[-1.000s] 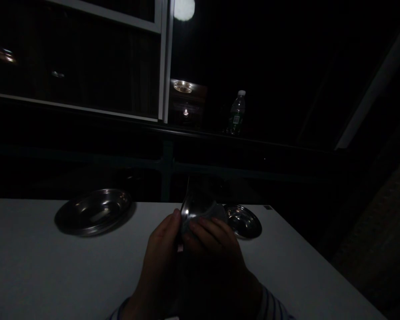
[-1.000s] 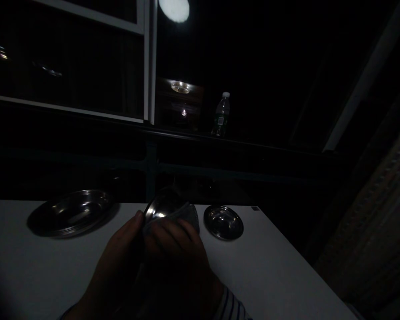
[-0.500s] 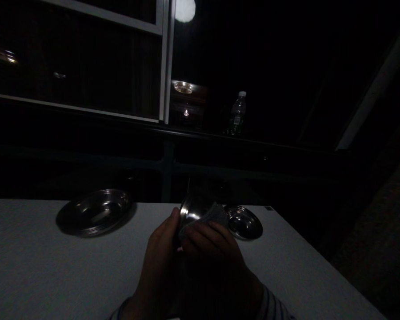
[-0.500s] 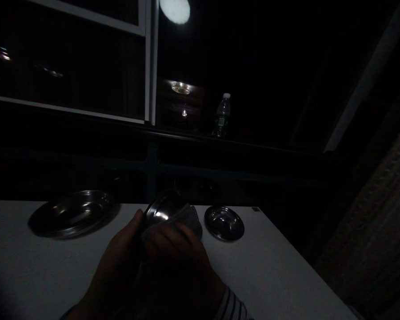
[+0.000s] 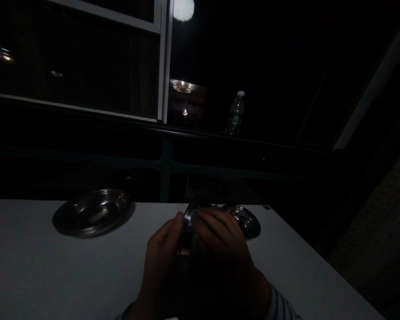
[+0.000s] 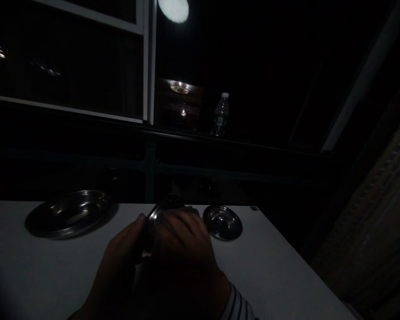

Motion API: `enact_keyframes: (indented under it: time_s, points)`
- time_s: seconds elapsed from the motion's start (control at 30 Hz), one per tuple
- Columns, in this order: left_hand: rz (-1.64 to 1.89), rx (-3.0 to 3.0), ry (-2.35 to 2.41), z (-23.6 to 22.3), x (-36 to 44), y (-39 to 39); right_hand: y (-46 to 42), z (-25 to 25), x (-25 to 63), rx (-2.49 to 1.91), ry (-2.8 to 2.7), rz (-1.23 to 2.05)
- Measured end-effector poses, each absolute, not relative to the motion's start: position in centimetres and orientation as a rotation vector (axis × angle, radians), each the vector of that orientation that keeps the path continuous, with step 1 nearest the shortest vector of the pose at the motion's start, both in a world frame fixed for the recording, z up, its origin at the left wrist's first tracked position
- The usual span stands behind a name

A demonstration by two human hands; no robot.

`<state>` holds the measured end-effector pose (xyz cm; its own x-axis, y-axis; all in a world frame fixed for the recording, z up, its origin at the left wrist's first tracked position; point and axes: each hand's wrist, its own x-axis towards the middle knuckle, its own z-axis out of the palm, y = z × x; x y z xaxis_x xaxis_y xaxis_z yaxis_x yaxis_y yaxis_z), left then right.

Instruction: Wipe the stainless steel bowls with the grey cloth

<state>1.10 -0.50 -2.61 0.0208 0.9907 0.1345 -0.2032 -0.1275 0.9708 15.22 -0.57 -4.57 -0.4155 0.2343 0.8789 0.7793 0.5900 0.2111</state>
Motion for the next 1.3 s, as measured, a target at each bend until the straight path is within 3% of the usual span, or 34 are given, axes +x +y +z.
enact_keyframes:
  time_s: [0.2,0.5,0.77,1.03,1.3]
  points:
    - [1.466,1.132,1.007,-1.7,0.6,-0.6,-0.6,-6.0,14.0,-0.692,-2.034,-0.939]
    - [1.378,1.146,1.063,-2.3,1.1,-0.7,-0.1,-4.6,16.0,-0.921,-1.855,-0.568]
    - [1.462,1.125,1.026,-1.4,0.8,-0.8,-0.5,-6.4,13.6,-0.68,-1.968,-0.944]
    - [1.404,1.241,0.99,-2.9,1.6,-1.1,-0.5,-4.3,15.9,-1.019,-1.861,-0.701]
    - [1.463,1.285,1.047,-2.4,1.2,-0.5,-0.7,-5.0,14.6,-0.819,-1.936,-0.838]
